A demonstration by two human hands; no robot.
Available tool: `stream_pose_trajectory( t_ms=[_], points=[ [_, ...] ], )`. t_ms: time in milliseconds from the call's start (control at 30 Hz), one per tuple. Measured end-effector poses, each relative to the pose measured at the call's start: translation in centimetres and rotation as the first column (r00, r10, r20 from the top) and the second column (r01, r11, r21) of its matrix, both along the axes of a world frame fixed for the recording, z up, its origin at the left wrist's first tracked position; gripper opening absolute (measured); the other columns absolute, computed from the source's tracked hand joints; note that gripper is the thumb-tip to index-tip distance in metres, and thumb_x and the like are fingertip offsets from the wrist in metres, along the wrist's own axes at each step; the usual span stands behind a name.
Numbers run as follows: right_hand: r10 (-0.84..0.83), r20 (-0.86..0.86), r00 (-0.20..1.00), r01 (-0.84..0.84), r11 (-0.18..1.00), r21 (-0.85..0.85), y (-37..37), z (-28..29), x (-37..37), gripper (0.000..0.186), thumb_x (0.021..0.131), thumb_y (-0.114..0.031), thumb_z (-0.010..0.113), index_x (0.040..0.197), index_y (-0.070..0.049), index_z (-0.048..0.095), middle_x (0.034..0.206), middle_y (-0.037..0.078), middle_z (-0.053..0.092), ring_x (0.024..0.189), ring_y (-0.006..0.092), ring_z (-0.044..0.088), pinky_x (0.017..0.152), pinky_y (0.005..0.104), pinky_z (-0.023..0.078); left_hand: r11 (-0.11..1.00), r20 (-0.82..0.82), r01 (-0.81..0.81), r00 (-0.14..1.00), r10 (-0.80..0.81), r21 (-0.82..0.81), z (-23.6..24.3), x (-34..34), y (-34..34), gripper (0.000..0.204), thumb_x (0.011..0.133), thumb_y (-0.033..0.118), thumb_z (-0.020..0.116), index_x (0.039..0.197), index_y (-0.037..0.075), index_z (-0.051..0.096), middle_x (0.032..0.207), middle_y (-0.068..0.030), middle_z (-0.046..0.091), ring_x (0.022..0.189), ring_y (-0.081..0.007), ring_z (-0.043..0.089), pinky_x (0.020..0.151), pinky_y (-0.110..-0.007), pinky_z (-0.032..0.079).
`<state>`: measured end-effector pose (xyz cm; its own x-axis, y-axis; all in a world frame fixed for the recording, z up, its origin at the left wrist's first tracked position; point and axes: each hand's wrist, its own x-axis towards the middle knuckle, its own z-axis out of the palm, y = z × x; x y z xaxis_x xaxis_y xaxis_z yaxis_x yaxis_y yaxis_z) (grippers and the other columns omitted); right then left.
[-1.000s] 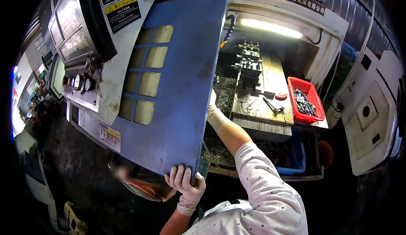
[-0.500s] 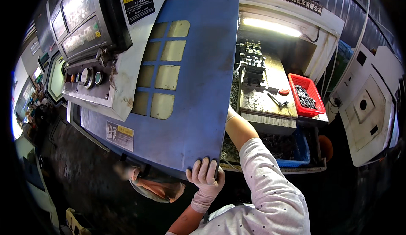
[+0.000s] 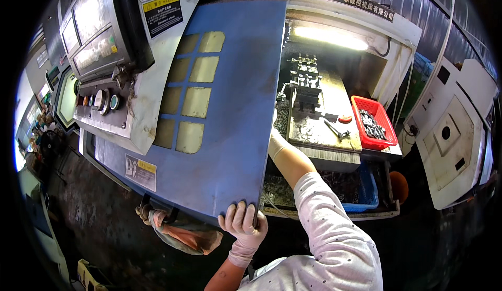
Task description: The person operates a CNC lathe in a workshop, opening and closing the machine door, retrieving small metal parts from a red basket, and using a deburring tool to clean edges. They also use a caliper to measure parts and a brush to clear metal shavings from the machine bed.
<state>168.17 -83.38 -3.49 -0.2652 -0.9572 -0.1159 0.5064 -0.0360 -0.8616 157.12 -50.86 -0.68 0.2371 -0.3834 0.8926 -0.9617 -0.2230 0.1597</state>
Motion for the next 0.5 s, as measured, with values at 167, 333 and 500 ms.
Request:
stream_pose_trajectory(
  t_ms=[167,333,500],
  points=[
    [0.011,0.049,0.999,-0.012,1.0,0.023,-0.2,0.5,0.9,0.042,0.079,-0.038,0.038,0.08,0.003,0.047,0.059,0.008,0.047,0.051,0.0172,0.043,0.051,0.0283,0.037,0.999,-0.001,-0.035,0.999,0.035,0.021,-0.1,-0.2,0.0,0.042,0.059,0.005,0.049,0.099,0.006,0.037,0.101,-0.0113,0.039,0.099,-0.0281,0.035,0.088,-0.046,0.017],
    [0.474,0.372,0.798,-0.487,0.871,-0.064,-1.1,-0.6,0.5,0.039,0.08,-0.039,0.036,0.075,-0.002,0.047,0.057,0.004,0.048,0.047,0.0124,0.046,0.042,0.024,0.038,0.998,-0.011,-0.061,0.998,0.061,-0.006,0.0,-0.4,-0.3,0.041,0.059,0.006,0.05,0.098,0.008,0.037,0.1,-0.0102,0.04,0.098,-0.0272,0.035,0.089,-0.045,0.015],
    [0.543,0.3,0.784,-0.59,0.802,0.092,2.7,3.1,-0.4,0.045,0.079,-0.043,0.033,0.074,-0.001,0.045,0.052,0.007,0.048,0.042,0.0166,0.047,0.041,0.0273,0.04,0.996,0.005,-0.087,0.996,0.087,-0.033,-0.1,0.0,0.0,0.042,0.057,0.004,0.049,0.097,0.008,0.038,0.1,-0.0099,0.04,0.098,-0.0272,0.035,0.09,-0.045,0.014]
  ],
)
